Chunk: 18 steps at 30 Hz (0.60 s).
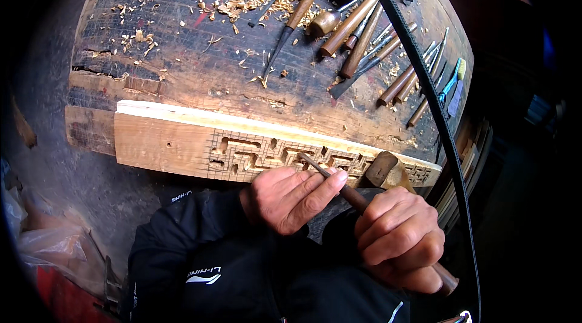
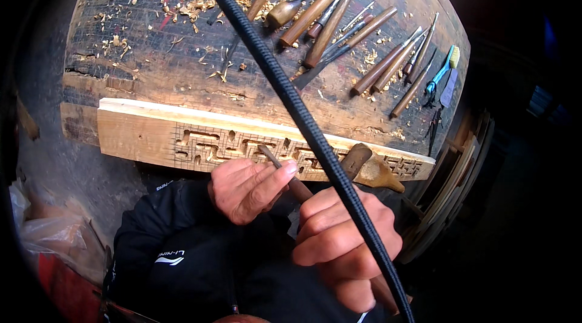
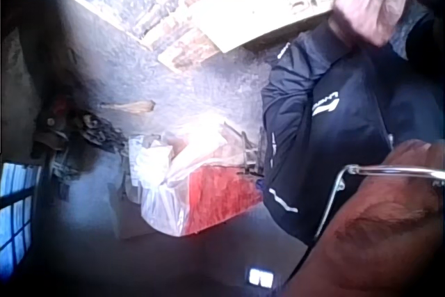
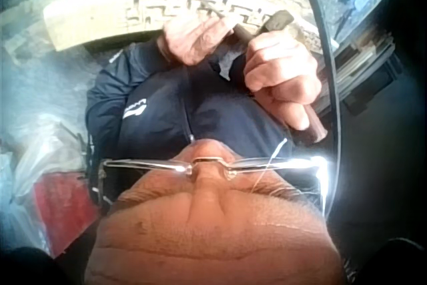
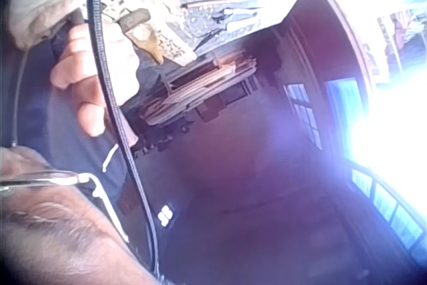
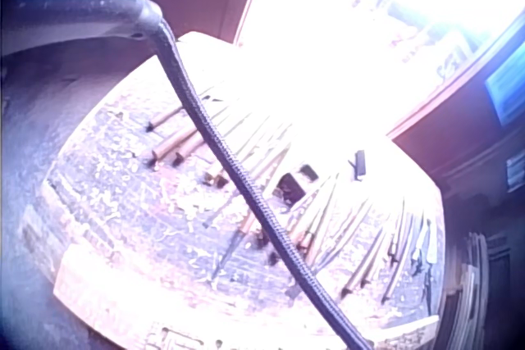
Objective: The person carves a geometric pattern into a wooden plank using a chisel and a wooden mallet.
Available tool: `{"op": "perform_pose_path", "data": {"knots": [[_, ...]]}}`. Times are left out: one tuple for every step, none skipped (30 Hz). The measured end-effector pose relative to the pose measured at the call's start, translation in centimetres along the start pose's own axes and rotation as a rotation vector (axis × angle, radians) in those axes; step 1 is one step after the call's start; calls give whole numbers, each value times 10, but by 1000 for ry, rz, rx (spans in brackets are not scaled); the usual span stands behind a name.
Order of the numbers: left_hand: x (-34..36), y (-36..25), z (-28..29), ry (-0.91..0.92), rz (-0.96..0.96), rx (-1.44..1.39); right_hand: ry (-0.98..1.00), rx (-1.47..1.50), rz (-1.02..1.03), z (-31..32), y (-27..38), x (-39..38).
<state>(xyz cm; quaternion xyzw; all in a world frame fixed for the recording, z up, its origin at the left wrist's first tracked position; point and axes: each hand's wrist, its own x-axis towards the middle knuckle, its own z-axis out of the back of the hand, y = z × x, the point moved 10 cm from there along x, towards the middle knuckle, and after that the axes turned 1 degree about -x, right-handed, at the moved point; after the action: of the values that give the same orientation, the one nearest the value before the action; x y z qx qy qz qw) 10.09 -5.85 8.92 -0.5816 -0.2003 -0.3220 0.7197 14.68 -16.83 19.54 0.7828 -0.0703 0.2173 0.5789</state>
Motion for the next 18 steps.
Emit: {"op": "perform_pose_path", "data": {"knots": [[1,0,0,7,3,-2,-11,-3,-15,3,1,1],[1,-1,0,15,6,-4,-23,-6,-30,4,0,1],[1,-1,-1,22,9,-8,-40,3,-16,5,0,2],[1,-1,1,8,15,0,-53,21,-3,6,-3,3],[0,0,2,-5,21,7,-67,39,10,7,-6,2],[-1,1,3,-18,26,13,-65,23,18,5,-8,0],[-2,1,4,-38,25,22,-44,14,30,2,-10,-2],[-5,2,4,-58,24,32,-25,6,43,-1,-13,-3],[-8,2,5,-76,22,41,-6,-2,57,-5,-15,-6],[-8,2,4,-62,19,55,5,-42,91,-9,-12,-6],[-8,1,4,-47,16,70,-20,-72,95,-9,-12,-8],[-8,0,3,-31,12,84,-47,-100,100,-7,-11,-10],[-7,1,2,-23,41,84,-81,-132,113,-5,-6,-12],[-3,3,5,-19,66,98,-49,-277,75,-11,-7,-6],[1,4,8,-14,90,111,-41,-278,35,-14,-9,-1],[6,8,9,-21,156,111,-45,-292,2,-15,-10,1],[8,11,14,-54,182,85,-63,-351,-40,-15,-11,3],[6,16,16,-88,209,58,-82,-407,-109,-14,-9,4]]}}
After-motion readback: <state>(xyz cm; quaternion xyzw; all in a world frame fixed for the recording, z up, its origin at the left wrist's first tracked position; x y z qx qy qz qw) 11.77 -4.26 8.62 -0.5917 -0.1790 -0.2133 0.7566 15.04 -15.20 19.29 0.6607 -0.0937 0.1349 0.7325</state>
